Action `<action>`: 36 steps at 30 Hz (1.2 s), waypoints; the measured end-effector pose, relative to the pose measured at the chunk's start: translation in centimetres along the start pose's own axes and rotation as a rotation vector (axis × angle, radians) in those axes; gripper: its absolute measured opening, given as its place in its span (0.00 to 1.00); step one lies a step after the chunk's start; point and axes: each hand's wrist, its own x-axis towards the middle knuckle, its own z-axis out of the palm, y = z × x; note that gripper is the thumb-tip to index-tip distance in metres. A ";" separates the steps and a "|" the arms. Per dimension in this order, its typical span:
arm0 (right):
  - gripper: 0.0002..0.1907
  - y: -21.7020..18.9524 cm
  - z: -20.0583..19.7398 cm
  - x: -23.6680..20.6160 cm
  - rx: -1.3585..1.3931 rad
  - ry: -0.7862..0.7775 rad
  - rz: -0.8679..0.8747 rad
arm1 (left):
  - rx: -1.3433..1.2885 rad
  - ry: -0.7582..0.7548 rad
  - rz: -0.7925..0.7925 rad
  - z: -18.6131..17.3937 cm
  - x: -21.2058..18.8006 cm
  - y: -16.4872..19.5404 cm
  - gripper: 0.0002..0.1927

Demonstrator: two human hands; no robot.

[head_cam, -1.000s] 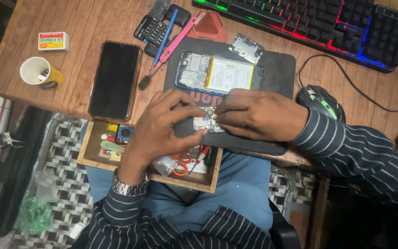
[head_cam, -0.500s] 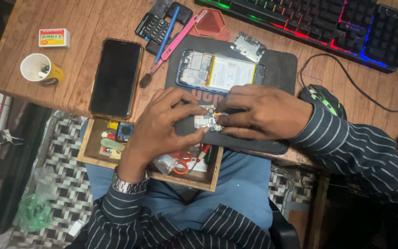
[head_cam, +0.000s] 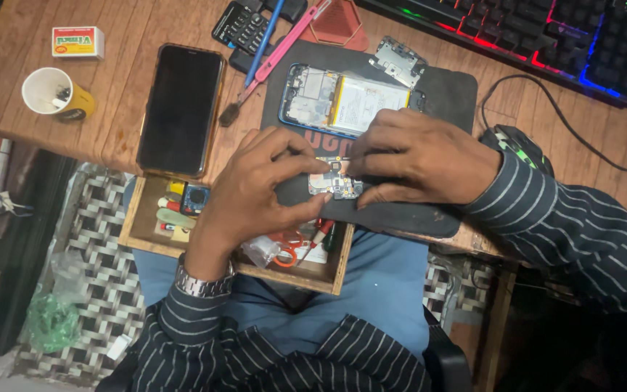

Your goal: The person uses tweezers to remove a small component from a smartphone motherboard and then places it on the work surface. The motherboard is held steady with the other hand while the tweezers are used for precise extraction.

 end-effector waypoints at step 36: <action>0.14 -0.3 0.7 -0.2 0.005 0.072 0.094 | 0.061 -0.004 0.007 0.2 0.1 0.2 0.25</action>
